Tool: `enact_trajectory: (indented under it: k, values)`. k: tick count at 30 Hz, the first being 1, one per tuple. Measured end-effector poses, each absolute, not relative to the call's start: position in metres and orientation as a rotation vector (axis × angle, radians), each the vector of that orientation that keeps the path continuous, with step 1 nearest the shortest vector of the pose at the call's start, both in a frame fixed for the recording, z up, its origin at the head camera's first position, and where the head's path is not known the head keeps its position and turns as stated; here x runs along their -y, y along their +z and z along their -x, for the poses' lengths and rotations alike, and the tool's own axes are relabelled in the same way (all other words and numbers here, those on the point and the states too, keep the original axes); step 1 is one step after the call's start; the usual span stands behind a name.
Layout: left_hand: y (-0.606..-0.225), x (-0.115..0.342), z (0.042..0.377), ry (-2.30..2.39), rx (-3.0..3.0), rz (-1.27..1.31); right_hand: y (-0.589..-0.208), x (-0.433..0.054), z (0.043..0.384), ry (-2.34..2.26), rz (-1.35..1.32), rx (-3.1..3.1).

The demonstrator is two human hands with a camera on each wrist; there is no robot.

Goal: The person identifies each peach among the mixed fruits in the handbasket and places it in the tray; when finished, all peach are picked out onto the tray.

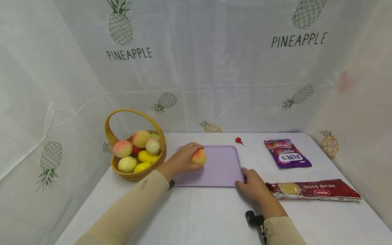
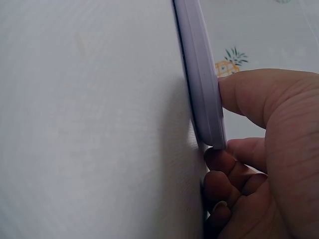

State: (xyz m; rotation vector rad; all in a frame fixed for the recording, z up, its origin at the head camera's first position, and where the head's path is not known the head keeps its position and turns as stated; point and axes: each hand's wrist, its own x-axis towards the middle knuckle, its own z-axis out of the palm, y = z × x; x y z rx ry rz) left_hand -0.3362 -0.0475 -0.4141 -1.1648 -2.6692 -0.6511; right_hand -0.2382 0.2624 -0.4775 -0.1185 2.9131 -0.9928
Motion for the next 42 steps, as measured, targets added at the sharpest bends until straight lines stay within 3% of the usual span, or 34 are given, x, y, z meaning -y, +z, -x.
enact_trajectory:
  k: [42]
  values:
    - [-0.415, 0.025, 0.357, -0.47, 2.802, 1.135, -0.477, -0.261, 0.24, -1.003, 0.081, -2.901]
